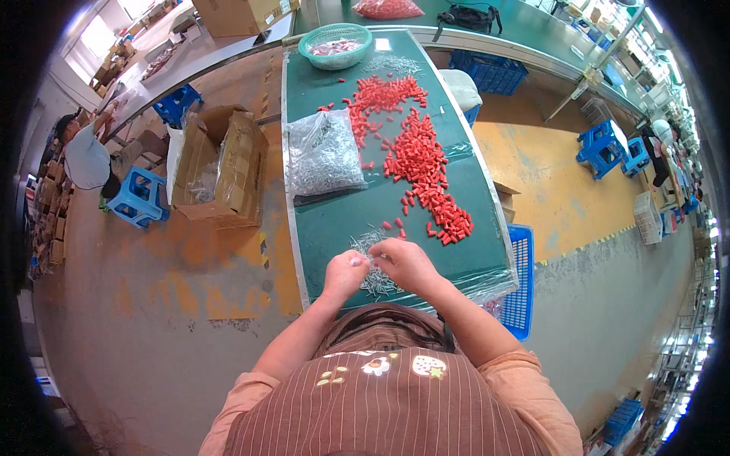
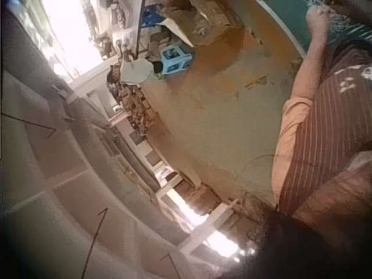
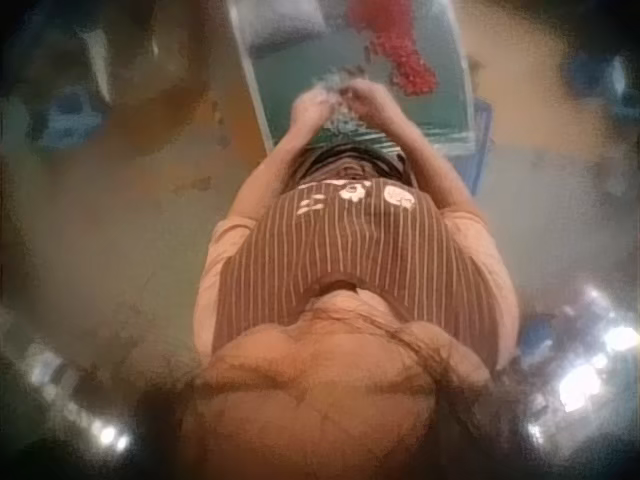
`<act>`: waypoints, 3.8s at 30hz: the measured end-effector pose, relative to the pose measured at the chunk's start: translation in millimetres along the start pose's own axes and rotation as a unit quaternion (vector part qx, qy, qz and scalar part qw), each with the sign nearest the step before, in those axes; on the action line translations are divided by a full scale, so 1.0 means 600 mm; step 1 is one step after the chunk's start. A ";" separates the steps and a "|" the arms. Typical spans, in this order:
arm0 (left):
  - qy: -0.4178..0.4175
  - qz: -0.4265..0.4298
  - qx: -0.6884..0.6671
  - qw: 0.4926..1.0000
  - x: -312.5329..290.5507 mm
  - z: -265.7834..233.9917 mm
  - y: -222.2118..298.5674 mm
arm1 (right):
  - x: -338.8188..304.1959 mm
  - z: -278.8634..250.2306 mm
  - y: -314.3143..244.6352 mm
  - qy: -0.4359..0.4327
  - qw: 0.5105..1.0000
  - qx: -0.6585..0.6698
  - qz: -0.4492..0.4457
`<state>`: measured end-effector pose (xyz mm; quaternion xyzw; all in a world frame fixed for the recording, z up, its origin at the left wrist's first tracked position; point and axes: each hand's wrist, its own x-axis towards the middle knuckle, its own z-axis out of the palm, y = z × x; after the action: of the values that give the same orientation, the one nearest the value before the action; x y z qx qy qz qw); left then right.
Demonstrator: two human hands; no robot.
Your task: The person assembles small silver metal pins into red plastic components by hand on a workbench.
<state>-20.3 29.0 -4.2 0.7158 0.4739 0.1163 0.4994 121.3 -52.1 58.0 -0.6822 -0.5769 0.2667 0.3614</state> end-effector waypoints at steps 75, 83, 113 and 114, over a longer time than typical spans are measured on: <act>-0.097 0.017 -0.388 0.916 -0.027 -0.013 0.049 | -0.044 0.000 0.031 0.117 0.923 0.340 0.138; -0.123 0.026 -0.377 0.918 -0.020 -0.017 0.047 | -0.028 -0.002 0.011 0.083 0.949 0.284 0.109; -0.367 -0.153 -0.486 0.779 -0.027 0.002 0.063 | -0.117 -0.084 0.035 0.253 0.727 0.576 0.276; -0.372 -0.151 -0.487 0.776 -0.024 0.003 0.061 | -0.136 -0.095 0.066 0.275 0.764 0.529 0.248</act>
<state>-6.2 14.6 29.4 0.2838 0.2334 -0.0213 0.9298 173.6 -145.5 56.2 -0.5461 -0.0311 0.4110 0.7293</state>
